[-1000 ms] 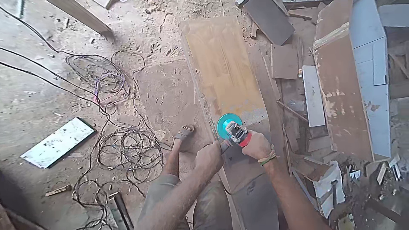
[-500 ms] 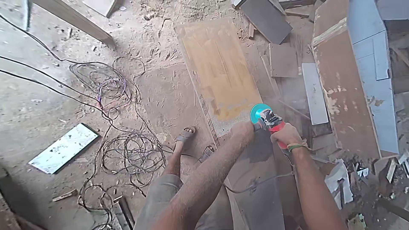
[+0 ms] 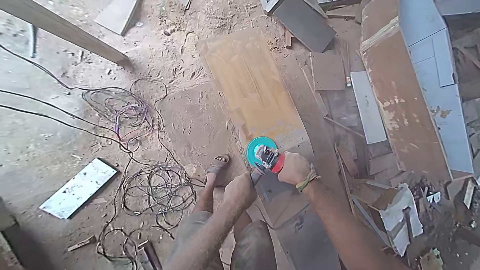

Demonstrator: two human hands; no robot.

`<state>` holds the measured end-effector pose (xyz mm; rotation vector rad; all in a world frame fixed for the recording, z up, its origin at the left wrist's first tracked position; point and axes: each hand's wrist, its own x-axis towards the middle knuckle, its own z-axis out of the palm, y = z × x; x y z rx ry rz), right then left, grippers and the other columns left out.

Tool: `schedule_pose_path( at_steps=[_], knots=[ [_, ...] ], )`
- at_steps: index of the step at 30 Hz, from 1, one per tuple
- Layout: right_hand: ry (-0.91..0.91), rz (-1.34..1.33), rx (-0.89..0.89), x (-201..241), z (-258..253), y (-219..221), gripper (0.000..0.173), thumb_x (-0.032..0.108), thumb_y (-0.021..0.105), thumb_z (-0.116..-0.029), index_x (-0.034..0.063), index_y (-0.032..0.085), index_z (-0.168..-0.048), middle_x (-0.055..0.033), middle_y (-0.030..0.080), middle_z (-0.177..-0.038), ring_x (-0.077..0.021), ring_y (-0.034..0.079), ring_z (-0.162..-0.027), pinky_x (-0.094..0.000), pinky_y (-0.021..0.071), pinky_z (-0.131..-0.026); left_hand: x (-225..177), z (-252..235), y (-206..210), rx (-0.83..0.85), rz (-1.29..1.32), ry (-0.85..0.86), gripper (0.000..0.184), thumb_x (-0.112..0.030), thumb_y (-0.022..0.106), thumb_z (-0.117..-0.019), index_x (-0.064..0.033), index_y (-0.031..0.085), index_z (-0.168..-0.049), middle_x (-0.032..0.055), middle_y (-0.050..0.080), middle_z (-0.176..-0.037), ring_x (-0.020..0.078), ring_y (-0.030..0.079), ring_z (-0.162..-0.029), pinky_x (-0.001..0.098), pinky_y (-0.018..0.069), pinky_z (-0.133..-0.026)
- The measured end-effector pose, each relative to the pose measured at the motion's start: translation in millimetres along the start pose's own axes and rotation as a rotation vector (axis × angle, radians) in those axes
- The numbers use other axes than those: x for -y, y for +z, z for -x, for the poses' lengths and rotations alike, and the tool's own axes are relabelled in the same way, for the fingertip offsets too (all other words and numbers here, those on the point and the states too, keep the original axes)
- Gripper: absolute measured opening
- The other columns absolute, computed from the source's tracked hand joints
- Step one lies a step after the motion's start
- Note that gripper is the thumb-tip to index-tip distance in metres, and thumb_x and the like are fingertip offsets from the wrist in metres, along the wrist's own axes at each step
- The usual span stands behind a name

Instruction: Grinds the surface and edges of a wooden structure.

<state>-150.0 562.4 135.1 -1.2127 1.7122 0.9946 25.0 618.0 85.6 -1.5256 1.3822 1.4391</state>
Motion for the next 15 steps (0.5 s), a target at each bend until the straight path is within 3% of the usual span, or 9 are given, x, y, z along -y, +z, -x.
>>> schedule_pose_path(
  at_steps=[5, 15],
  knots=[
    [0.102, 0.008, -0.038, -31.1, -4.3, -20.5, 0.056, 0.032, 0.082, -0.0734, 0.0022, 0.066, -0.119, -0.0183, 0.071, -0.119, -0.0341, 0.07, -0.112, -0.0569, 0.0579, -0.09, -44.4, -10.0, -9.8, 0.038, 0.013, 0.072, 0.034, -0.028, 0.068, -0.0856, -0.0128, 0.065, -0.116, 0.013, 0.072, -0.109, 0.0329, 0.072, -0.103, 0.0582, 0.0581, -0.079],
    [0.315, -0.18, -0.151, -101.6, -25.8, -35.8, 0.063, 0.027, 0.091, -0.0633, 0.0015, 0.066, -0.115, -0.0193, 0.071, -0.114, -0.0356, 0.071, -0.109, -0.0588, 0.0575, -0.089, -123.9, -35.8, -31.9, 0.027, -0.081, 0.274, 0.034, -0.028, 0.068, -0.0889, -0.007, 0.066, -0.116, 0.0183, 0.071, -0.113, 0.0376, 0.07, -0.106, 0.0633, 0.0567, -0.082]
  ],
)
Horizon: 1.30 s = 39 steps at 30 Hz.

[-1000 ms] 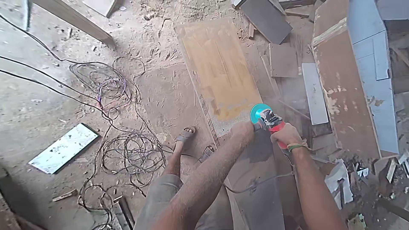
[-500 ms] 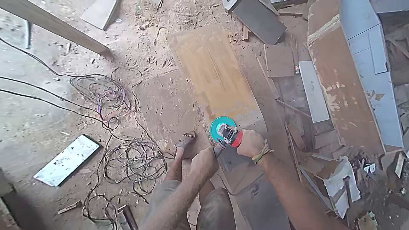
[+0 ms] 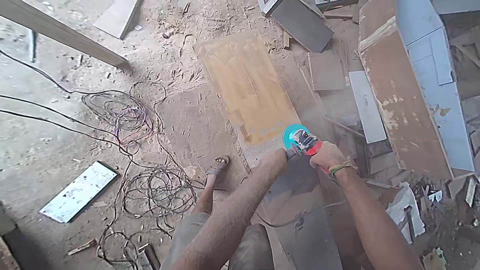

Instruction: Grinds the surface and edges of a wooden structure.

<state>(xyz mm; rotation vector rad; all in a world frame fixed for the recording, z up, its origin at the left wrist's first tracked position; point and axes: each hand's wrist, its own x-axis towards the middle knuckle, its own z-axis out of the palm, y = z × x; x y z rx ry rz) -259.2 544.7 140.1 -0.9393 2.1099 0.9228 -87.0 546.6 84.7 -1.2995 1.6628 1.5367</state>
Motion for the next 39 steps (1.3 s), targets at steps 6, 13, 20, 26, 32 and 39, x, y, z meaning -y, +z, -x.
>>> schedule_pose_path(
  at_steps=[6, 13, 20, 26, 32, 39],
  knots=[
    [0.105, -0.149, -0.025, -26.5, -12.9, 18.9, 0.077, 0.026, 0.095, -0.0583, -0.001, 0.063, -0.123, -0.0217, 0.07, -0.118, -0.0367, 0.069, -0.111, -0.0582, 0.0567, -0.093, -20.4, -1.6, -0.6, -0.045, -0.077, 0.07, 0.03, -0.026, 0.067, -0.0907, -0.0071, 0.069, -0.114, 0.0182, 0.071, -0.114, 0.0379, 0.069, -0.108, 0.0629, 0.0563, -0.082],
    [-0.342, -0.052, 0.144, 47.6, 63.4, 98.1, 0.062, 0.034, 0.081, -0.0717, 0.0053, 0.065, -0.124, -0.0176, 0.072, -0.116, -0.0359, 0.071, -0.107, -0.06, 0.0591, -0.086, 110.7, 71.1, 65.1, -0.082, -0.114, -0.312, 0.034, -0.033, 0.066, -0.0892, -0.017, 0.066, -0.12, 0.0125, 0.075, -0.109, 0.035, 0.073, -0.101, 0.0597, 0.0587, -0.08],
    [-0.363, -0.053, 0.127, 53.1, 50.3, 61.6, 0.058, 0.031, 0.081, -0.0752, 0.0, 0.065, -0.122, -0.0209, 0.07, -0.119, -0.0374, 0.069, -0.112, -0.0593, 0.0572, -0.09, 101.1, 51.4, 40.9, -0.114, -0.099, -0.273, 0.03, -0.032, 0.066, -0.0883, -0.0147, 0.068, -0.113, 0.013, 0.074, -0.104, 0.0343, 0.073, -0.098, 0.0603, 0.0577, -0.079],
    [-0.057, -0.206, 0.022, -1.2, -3.4, 13.4, 0.063, 0.029, 0.088, -0.0666, -0.0003, 0.065, -0.118, -0.0197, 0.07, -0.119, -0.0344, 0.07, -0.112, -0.0574, 0.0576, -0.092, -1.6, -5.1, -16.1, -0.065, -0.245, -0.074, 0.032, -0.029, 0.066, -0.0874, -0.0079, 0.067, -0.112, 0.0173, 0.071, -0.11, 0.0366, 0.071, -0.104, 0.0628, 0.0565, -0.08],
    [0.075, -0.358, 0.031, -34.7, -7.3, 33.4, 0.077, 0.028, 0.093, -0.0615, -0.0014, 0.061, -0.125, -0.0204, 0.07, -0.12, -0.0346, 0.069, -0.114, -0.0554, 0.0573, -0.094, -34.9, -13.8, -13.0, -0.034, -0.365, -0.016, 0.035, -0.028, 0.067, -0.0884, -0.0054, 0.067, -0.115, 0.0188, 0.071, -0.117, 0.038, 0.069, -0.11, 0.0642, 0.0557, -0.084],
    [-0.108, -0.343, 0.143, -11.7, 54.0, 117.1, 0.064, 0.035, 0.083, -0.0696, 0.0025, 0.065, -0.122, -0.0171, 0.073, -0.113, -0.0334, 0.072, -0.108, -0.0557, 0.0592, -0.089, 58.1, 42.0, 54.3, -0.022, -0.387, -0.186, 0.033, -0.032, 0.066, -0.0882, -0.0141, 0.068, -0.115, 0.0137, 0.074, -0.108, 0.0358, 0.073, -0.101, 0.0616, 0.0579, -0.079]
  ],
)
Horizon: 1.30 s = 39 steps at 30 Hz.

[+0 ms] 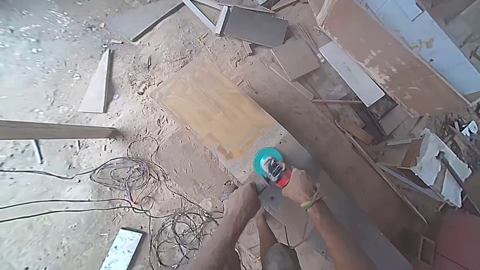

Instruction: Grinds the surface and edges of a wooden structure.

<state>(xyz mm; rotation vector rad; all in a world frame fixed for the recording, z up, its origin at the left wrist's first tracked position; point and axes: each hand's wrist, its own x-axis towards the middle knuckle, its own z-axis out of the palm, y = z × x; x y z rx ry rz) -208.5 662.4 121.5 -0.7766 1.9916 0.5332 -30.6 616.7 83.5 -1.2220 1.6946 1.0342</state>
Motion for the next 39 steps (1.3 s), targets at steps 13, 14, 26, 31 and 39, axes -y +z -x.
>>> schedule_pose_path(
  at_steps=[13, 14, 26, 31, 39],
  knots=[
    [-0.072, -0.029, -0.04, -24.4, -20.8, -13.8, 0.065, 0.034, 0.084, -0.0703, 0.0036, 0.065, -0.125, -0.0181, 0.072, -0.117, -0.0348, 0.071, -0.111, -0.0575, 0.0583, -0.09, -35.8, -4.5, 3.7, -0.07, -0.005, -0.058, 0.032, -0.031, 0.064, -0.0902, -0.0158, 0.067, -0.119, 0.0126, 0.074, -0.109, 0.0343, 0.073, -0.102, 0.0599, 0.0584, -0.081],
    [-0.034, -0.062, -0.066, -32.0, -26.8, -27.0, 0.065, 0.032, 0.086, -0.0694, 0.0019, 0.065, -0.124, -0.0189, 0.071, -0.118, -0.0353, 0.07, -0.112, -0.0578, 0.0576, -0.092, -51.8, -9.7, -9.9, -0.075, -0.015, -0.023, 0.032, -0.03, 0.064, -0.0897, -0.0141, 0.068, -0.117, 0.0135, 0.074, -0.11, 0.0347, 0.073, -0.103, 0.0606, 0.058, -0.081],
    [-0.098, -0.064, -0.007, -31.3, -8.9, 16.8, 0.067, 0.032, 0.082, -0.0713, 0.0026, 0.063, -0.128, -0.0194, 0.071, -0.117, -0.0361, 0.071, -0.11, -0.0568, 0.0589, -0.09, -19.0, 4.8, 34.3, -0.088, 0.002, -0.056, 0.036, -0.032, 0.062, -0.093, -0.0173, 0.066, -0.126, 0.0135, 0.075, -0.109, 0.0354, 0.074, -0.099, 0.0612, 0.0582, -0.081],
    [-0.238, 0.003, 0.095, -19.6, 5.4, 80.7, 0.073, 0.034, 0.081, -0.0744, 0.0042, 0.057, -0.137, -0.0199, 0.067, -0.124, -0.0357, 0.069, -0.112, -0.0545, 0.0581, -0.089, 30.7, 25.7, 105.1, -0.084, 0.047, -0.201, 0.044, -0.051, 0.056, -0.0997, -0.0168, 0.068, -0.125, 0.014, 0.076, -0.108, 0.0346, 0.075, -0.099, 0.0577, 0.0597, -0.083],
    [0.021, -0.24, -0.097, -64.7, -39.4, -14.0, 0.065, 0.033, 0.086, -0.0697, 0.0009, 0.065, -0.123, -0.0194, 0.071, -0.115, -0.0352, 0.07, -0.111, -0.057, 0.0577, -0.092, -79.3, -13.2, -13.2, -0.157, -0.108, 0.04, 0.034, -0.034, 0.062, -0.0933, -0.0135, 0.067, -0.12, 0.0145, 0.073, -0.113, 0.0362, 0.072, -0.104, 0.0619, 0.0573, -0.082]
  ],
)
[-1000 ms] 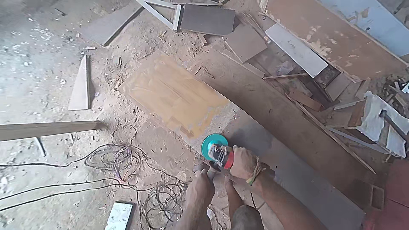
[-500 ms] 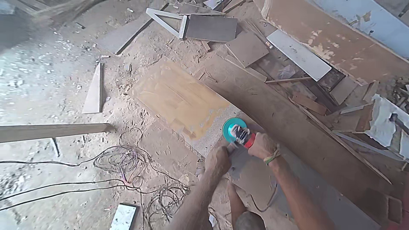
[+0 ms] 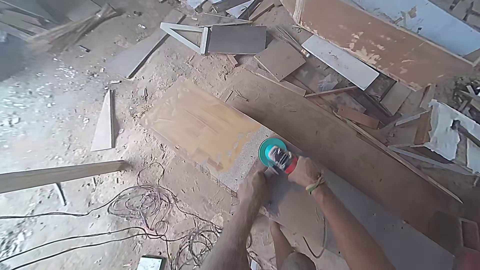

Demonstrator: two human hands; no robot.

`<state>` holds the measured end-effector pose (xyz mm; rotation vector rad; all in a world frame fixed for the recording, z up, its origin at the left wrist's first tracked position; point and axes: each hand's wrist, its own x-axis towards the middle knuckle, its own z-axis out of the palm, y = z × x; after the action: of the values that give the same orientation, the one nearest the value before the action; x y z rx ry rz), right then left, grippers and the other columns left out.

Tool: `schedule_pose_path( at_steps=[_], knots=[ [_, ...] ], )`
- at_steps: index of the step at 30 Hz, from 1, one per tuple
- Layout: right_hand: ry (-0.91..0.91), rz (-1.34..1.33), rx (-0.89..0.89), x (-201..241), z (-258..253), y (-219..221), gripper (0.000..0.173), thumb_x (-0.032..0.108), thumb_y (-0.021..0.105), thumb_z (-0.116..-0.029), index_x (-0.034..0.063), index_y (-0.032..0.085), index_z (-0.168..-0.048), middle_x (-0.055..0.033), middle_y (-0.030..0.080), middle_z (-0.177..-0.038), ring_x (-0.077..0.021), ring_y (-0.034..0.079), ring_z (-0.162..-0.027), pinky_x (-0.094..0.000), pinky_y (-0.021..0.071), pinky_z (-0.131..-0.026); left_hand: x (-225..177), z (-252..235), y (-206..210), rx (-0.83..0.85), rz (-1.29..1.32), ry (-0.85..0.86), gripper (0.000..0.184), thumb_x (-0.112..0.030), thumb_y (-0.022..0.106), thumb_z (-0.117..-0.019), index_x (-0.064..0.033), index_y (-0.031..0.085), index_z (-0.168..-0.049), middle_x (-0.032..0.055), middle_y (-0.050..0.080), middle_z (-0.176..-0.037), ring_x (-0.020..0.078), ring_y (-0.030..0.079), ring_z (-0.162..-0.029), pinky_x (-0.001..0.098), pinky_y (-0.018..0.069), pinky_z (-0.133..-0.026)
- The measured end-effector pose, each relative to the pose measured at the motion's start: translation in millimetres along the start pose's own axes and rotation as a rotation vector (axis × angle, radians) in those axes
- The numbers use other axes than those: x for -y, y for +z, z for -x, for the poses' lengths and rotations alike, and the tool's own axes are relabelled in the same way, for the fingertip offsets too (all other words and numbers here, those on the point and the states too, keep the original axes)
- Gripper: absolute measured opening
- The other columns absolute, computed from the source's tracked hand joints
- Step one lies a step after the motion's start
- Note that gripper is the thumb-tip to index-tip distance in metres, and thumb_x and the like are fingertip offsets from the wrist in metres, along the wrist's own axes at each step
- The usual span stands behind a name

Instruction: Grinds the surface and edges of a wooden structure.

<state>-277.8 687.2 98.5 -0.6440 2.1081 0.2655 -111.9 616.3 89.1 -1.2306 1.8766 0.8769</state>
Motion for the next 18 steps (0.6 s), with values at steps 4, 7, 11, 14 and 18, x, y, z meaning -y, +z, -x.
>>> schedule_pose_path(
  at_steps=[4, 7, 11, 14, 18],
  knots=[
    [0.117, -0.13, -0.08, -32.7, -20.2, -14.8, 0.067, 0.027, 0.091, -0.0634, -0.002, 0.064, -0.117, -0.0201, 0.071, -0.113, -0.0348, 0.07, -0.108, -0.0569, 0.0571, -0.091, -43.5, -17.9, -20.0, -0.01, -0.074, 0.145, 0.031, -0.026, 0.059, -0.0962, -0.0112, 0.066, -0.122, 0.016, 0.072, -0.119, 0.0381, 0.07, -0.109, 0.0635, 0.0564, -0.084],
    [0.115, -0.135, -0.049, -46.7, -10.3, 1.9, 0.067, 0.03, 0.09, -0.0655, -0.0017, 0.064, -0.119, -0.0202, 0.071, -0.114, -0.0347, 0.07, -0.11, -0.0561, 0.057, -0.093, -42.8, -7.0, -2.9, 0.012, -0.098, 0.108, 0.033, -0.026, 0.061, -0.0948, -0.0126, 0.066, -0.124, 0.0156, 0.071, -0.12, 0.0376, 0.07, -0.111, 0.0629, 0.0566, -0.085],
    [-0.012, -0.065, 0.081, -58.7, 22.0, 64.4, 0.066, 0.04, 0.082, -0.0755, 0.002, 0.064, -0.127, -0.0196, 0.072, -0.116, -0.0357, 0.07, -0.112, -0.0563, 0.0569, -0.094, -1.2, 26.3, 66.8, 0.087, -0.114, -0.059, 0.035, -0.03, 0.063, -0.0917, -0.0161, 0.065, -0.123, 0.0126, 0.075, -0.112, 0.0351, 0.073, -0.104, 0.0602, 0.0583, -0.083],
    [-0.097, -0.079, 0.172, -53.2, 44.7, 105.6, 0.075, 0.038, 0.082, -0.0744, 0.0035, 0.059, -0.136, -0.0196, 0.069, -0.123, -0.0351, 0.068, -0.116, -0.0545, 0.057, -0.096, 35.3, 46.6, 108.7, 0.102, -0.15, -0.184, 0.035, -0.039, 0.063, -0.0925, -0.0215, 0.066, -0.123, 0.0097, 0.076, -0.107, 0.032, 0.074, -0.1, 0.0566, 0.0595, -0.081],
    [-0.157, -0.091, 0.187, -45.1, 43.8, 104.1, 0.071, 0.035, 0.082, -0.0728, 0.0025, 0.059, -0.132, -0.0191, 0.068, -0.122, -0.0347, 0.069, -0.113, -0.0541, 0.0583, -0.09, 41.7, 48.6, 102.0, 0.054, -0.122, -0.185, 0.036, -0.032, 0.065, -0.092, -0.0167, 0.067, -0.124, 0.0141, 0.075, -0.107, 0.0351, 0.073, -0.1, 0.06, 0.058, -0.082]
  ],
)
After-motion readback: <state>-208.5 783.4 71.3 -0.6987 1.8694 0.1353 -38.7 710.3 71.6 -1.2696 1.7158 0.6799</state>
